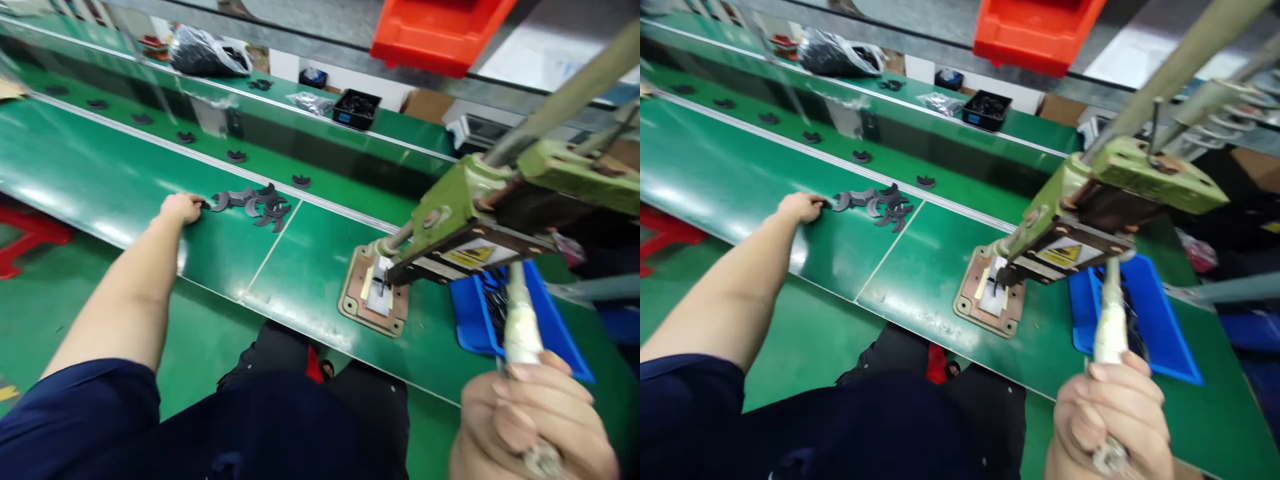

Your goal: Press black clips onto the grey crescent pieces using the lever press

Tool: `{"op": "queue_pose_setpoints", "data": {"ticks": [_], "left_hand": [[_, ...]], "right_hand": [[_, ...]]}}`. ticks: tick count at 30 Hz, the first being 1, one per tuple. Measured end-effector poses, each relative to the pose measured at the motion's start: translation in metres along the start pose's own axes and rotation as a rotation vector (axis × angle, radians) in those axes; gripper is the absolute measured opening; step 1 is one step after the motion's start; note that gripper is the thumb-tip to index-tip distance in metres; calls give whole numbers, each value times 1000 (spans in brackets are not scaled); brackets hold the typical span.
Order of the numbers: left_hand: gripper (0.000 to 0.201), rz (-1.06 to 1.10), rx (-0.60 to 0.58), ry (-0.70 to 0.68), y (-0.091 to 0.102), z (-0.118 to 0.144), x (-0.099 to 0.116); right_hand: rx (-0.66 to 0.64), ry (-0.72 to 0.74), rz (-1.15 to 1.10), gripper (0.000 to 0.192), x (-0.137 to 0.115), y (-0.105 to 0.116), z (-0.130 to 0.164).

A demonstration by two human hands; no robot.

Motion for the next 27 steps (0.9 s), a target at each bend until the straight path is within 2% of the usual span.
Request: {"op": "queue_pose_setpoints", "data": {"ticks": [1, 3, 5, 8, 10, 13, 14, 16, 20, 23, 25, 27], "left_hand": [[15, -10, -8, -7, -4, 0, -1], [24, -11, -36, -21, -12, 4, -6], [23, 51, -72, -7, -20, 18, -15], [12, 345, -220, 19, -40, 57, -16], [13, 536, -329, -10, -53, 94, 4], [37, 702, -420, -87, -65, 157, 60], [42, 750, -497, -134, -73, 181, 88], [47, 823, -555, -238, -80, 224, 145], [46, 912, -727, -484, -102, 296, 257], [47, 1007, -792, -522, -119, 316, 314], [45, 1032, -814, -520, -129, 319, 341], [40, 999, -808, -522, -137, 318, 359]], "right_hand": [[-8, 127, -125, 80, -15, -5, 1], [-57, 171, -200, 64, -25, -14, 4], [-138, 135, -192, 51, -28, -21, 6], [-212, 83, -173, 41, -31, -22, 8], [-237, 32, -158, 39, -31, -21, 8], [-278, 17, -160, 37, -33, -23, 7], [-293, 11, -161, 36, -34, -24, 7], [-325, 6, -165, 34, -34, -26, 7], [-384, -4, -174, 30, -37, -29, 6], [-402, -20, -164, 27, -38, -30, 6], [-398, -16, -153, 27, -39, -30, 6], [-387, -18, -135, 27, -39, -30, 6]]}}
Point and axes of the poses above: each hand's wrist, its own z-axis away from the middle knuckle, its own y-axis out of the back of the hand, x = y × z, the point moved 10 cm from there along -z, towards the middle knuckle, and after that the axes turned 8 degrees about -z, right-handed, at the moved point
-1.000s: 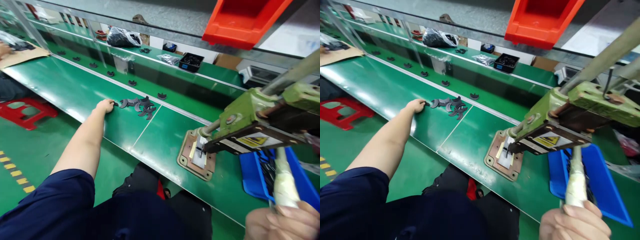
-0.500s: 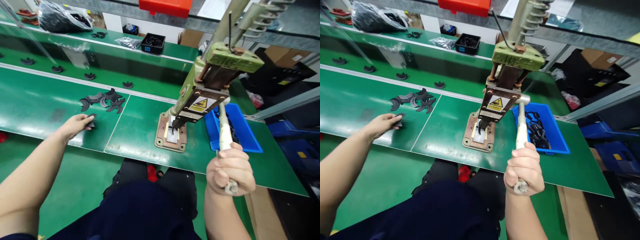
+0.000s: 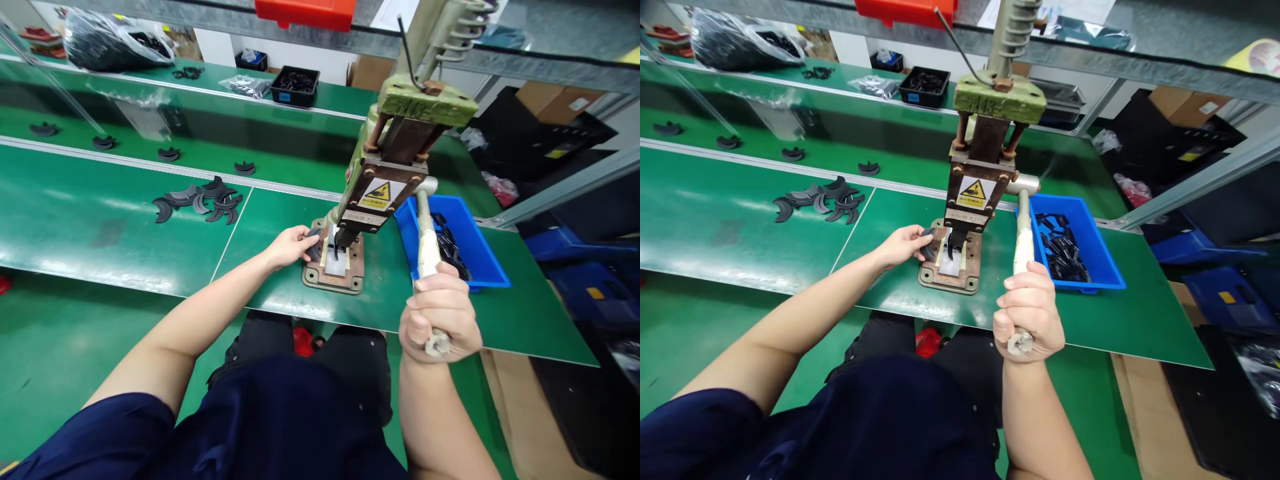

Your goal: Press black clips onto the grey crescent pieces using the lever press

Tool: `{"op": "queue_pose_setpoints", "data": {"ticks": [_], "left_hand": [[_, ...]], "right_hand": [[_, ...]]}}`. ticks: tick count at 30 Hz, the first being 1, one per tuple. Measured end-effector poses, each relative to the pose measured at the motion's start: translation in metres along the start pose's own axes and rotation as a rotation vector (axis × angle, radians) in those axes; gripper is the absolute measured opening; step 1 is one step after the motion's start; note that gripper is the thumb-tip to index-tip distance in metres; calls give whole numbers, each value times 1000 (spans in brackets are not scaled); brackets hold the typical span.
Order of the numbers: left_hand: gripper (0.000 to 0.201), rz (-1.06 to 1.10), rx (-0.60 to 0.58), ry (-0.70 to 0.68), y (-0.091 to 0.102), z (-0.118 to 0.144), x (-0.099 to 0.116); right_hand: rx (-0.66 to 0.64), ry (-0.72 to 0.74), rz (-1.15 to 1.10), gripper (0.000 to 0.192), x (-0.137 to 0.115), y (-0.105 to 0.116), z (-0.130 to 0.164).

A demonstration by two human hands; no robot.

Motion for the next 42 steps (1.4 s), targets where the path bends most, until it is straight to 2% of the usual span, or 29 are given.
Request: {"op": "queue_pose_setpoints", "data": {"ticks": [3, 8, 17, 26, 34, 42], "left_hand": [[36, -75, 8, -8, -9, -15, 1], [34, -97, -18, -33, -21, -25, -3], [35, -142, -4, -31, -20, -27, -2], [39, -213, -19, 58, -18, -28, -2], [42, -262, -127, 169, -30, -37, -8], [40, -128, -168, 91, -24, -32, -5]], "right_hand": [[16, -9, 12, 28, 0, 0, 0], [0, 6, -2, 29, -2, -3, -1], [18, 11, -11, 28, -1, -2, 0], [43, -1, -39, 32, -1, -1, 0], [103, 3, -50, 37, 2, 3, 3], [14, 7, 3, 36, 1, 1, 1]]}}
Point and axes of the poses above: each hand's wrist, its own z-axis away from the middle knuckle, its own y-axis out of the back of the hand, x = y × z, the point moved 10 cm from there along -z, towards the middle knuckle, and after that the axes turned 8 degrees about -z, right-handed, at the moved point
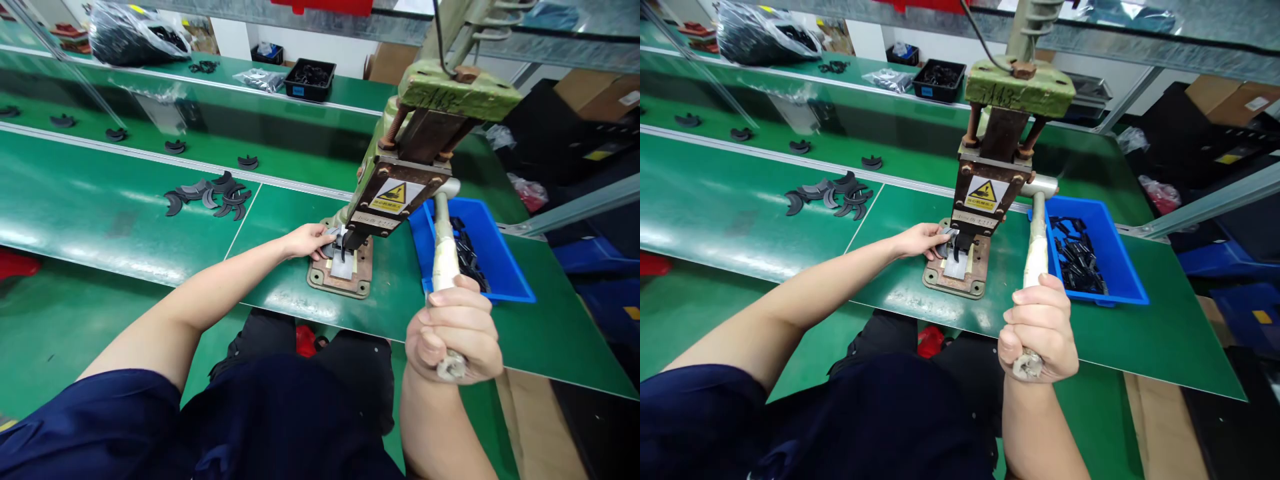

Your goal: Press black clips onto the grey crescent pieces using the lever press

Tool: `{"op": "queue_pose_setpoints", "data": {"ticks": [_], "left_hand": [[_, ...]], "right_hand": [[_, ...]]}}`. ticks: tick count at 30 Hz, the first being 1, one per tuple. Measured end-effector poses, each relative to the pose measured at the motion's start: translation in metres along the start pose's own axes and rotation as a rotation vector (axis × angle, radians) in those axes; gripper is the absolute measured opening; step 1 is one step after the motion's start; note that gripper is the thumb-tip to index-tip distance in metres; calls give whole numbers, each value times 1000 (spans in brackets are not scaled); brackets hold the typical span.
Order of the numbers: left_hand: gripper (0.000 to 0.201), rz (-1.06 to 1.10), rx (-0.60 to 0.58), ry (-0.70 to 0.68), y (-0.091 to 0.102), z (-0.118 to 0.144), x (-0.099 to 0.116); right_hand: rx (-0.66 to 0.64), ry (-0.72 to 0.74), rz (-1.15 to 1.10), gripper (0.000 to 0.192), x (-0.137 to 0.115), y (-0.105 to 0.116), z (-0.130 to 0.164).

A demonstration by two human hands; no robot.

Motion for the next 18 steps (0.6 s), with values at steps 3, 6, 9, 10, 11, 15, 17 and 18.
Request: {"op": "queue_pose_setpoints", "data": {"ticks": [3, 6, 9, 10, 11, 15, 17, 18], "left_hand": [[38, -20, 2, -49, 3, 1, 0], [36, -39, 5, -73, 3, 1, -1], [32, -64, 18, -81, 1, 2, 0], [31, -79, 28, -82, 1, 2, 1], [31, -94, 39, -81, 2, 3, 1], [29, -149, 85, -66, 3, 5, 5], [28, -172, 82, -37, 2, 5, 4], [29, -182, 75, -20, 2, 4, 4]], "right_hand": [[-5, -12, -10, 36, 0, 0, -1], [2, -15, -20, 39, -1, 0, 0], [21, -20, -9, 44, -1, 0, 1], [33, -20, -7, 45, -1, 1, 2], [40, -21, -6, 46, -1, 1, 2], [45, -9, -7, 46, -1, 2, 3], [37, -2, -20, 45, 0, 2, 3], [33, -2, -27, 45, 0, 2, 2]]}}
Point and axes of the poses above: each hand's wrist, its own z-axis away from the middle knuckle, its own y-axis out of the back of the hand, x = y × z, the point moved 10 cm from there along -z, towards the middle knuckle, and after that the axes turned 8 degrees about -z, right-handed, at the moved point
